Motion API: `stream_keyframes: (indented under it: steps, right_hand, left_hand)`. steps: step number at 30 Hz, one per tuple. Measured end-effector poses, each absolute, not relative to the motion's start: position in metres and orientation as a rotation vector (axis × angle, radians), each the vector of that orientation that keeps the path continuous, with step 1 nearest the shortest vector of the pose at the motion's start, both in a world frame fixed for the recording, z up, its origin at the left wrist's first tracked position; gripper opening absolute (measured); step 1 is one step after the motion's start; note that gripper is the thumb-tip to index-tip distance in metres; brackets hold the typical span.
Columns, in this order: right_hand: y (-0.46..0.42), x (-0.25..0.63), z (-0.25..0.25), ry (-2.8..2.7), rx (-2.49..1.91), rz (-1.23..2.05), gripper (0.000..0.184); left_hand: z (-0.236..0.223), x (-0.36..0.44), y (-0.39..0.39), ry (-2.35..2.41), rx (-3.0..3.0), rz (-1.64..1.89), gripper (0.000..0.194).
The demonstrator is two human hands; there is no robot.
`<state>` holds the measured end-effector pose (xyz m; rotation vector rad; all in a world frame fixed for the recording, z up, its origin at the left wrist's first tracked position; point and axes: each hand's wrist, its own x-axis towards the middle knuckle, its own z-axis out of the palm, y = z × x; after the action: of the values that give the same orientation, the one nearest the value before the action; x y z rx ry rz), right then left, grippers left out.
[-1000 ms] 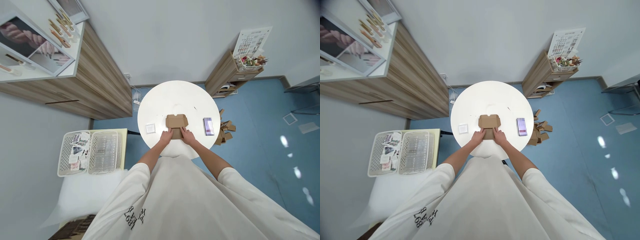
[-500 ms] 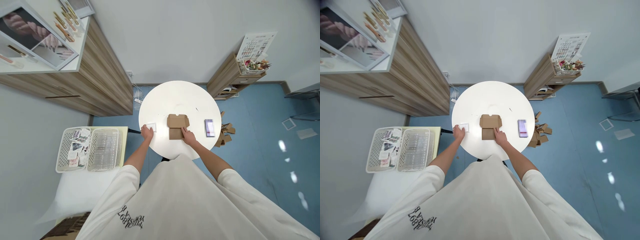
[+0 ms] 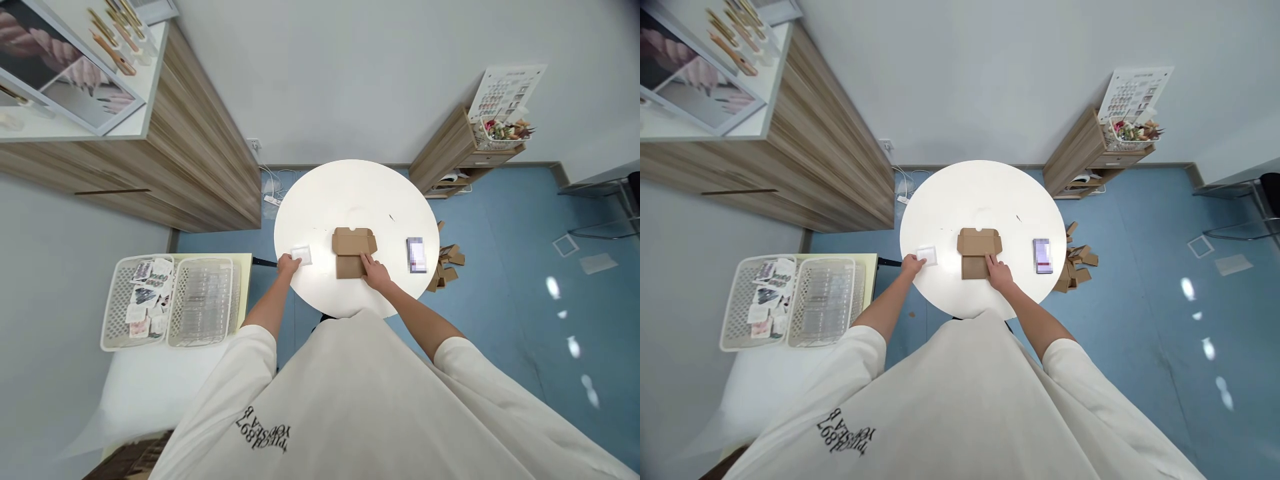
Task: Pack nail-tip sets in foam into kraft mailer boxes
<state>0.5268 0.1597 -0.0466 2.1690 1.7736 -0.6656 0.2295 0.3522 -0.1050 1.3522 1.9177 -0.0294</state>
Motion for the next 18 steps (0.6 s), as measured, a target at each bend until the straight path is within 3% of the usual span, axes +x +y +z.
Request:
stream_keyframes:
  steps: [11,18]
  right_hand:
    - [0.157,0.527,-0.047,1.804,2.235,-0.68,0.101]
    - [0.154,0.529,-0.049,1.796,2.279,-0.707,0.106]
  left_hand:
    - [-0.058,0.259,0.327,1.474,1.643,0.24,0.031]
    - [-0.04,0.33,0.301,1.181,2.037,0.001,0.025]
